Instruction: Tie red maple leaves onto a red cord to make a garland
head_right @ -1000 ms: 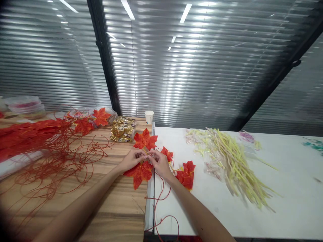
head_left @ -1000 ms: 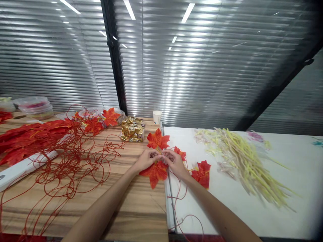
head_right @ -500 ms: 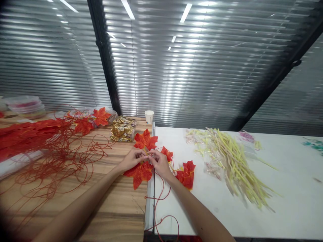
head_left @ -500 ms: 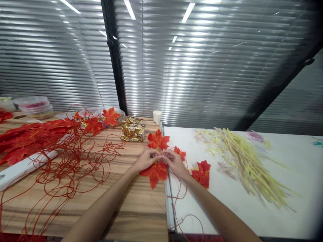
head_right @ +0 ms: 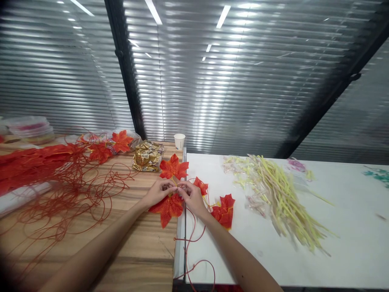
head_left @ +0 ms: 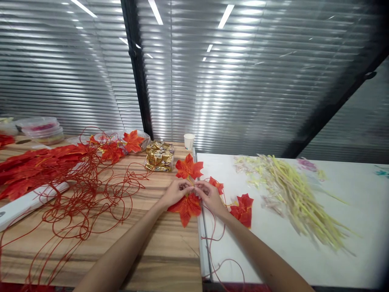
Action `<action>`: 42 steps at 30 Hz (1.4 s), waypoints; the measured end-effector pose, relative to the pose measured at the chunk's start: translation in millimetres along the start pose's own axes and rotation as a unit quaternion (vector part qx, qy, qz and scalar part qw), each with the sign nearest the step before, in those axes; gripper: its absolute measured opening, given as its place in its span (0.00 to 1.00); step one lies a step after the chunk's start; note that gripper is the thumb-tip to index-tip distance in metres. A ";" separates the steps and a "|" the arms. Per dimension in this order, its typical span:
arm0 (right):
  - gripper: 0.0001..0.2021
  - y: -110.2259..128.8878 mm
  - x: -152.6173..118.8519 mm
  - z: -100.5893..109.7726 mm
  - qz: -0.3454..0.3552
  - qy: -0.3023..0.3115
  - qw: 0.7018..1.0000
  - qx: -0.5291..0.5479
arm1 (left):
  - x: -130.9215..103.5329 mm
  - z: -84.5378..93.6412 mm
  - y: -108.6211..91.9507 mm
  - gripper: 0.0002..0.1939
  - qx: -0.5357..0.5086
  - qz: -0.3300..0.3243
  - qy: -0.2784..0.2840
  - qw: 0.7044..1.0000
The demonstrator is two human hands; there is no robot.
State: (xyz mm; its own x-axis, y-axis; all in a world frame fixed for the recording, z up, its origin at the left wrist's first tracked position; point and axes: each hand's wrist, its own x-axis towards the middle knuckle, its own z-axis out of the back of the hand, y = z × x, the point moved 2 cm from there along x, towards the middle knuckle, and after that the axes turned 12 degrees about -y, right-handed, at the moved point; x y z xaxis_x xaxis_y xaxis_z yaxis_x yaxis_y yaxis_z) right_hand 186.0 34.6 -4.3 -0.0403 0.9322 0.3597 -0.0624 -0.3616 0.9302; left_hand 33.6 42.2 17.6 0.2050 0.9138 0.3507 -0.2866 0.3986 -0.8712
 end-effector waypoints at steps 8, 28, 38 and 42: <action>0.10 -2.9 1.2 0.5 0.000 -0.019 1.000 0.018 | -0.1 0.4 -1.3 0.12 -0.005 -0.004 0.001 1.000; 0.09 0.1 0.8 0.8 0.007 -0.001 0.999 0.033 | -0.8 -0.8 -0.7 0.11 -0.032 0.009 0.020 0.999; 0.08 -1.6 0.5 0.9 0.016 0.002 1.000 0.016 | -0.8 -1.5 1.4 0.12 -0.044 0.025 0.024 0.998; 0.09 -2.2 0.7 1.0 0.013 0.000 1.000 0.011 | -1.3 -2.4 2.7 0.12 -0.043 0.023 0.030 0.998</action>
State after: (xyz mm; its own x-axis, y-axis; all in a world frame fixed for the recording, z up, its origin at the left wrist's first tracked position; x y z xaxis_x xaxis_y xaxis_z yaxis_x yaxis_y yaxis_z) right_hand 187.0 36.1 -6.0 -0.0412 0.9227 0.3832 -0.0400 -0.3847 0.9222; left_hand 34.9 41.9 14.0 0.2499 0.9235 0.2911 -0.2160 0.3462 -0.9129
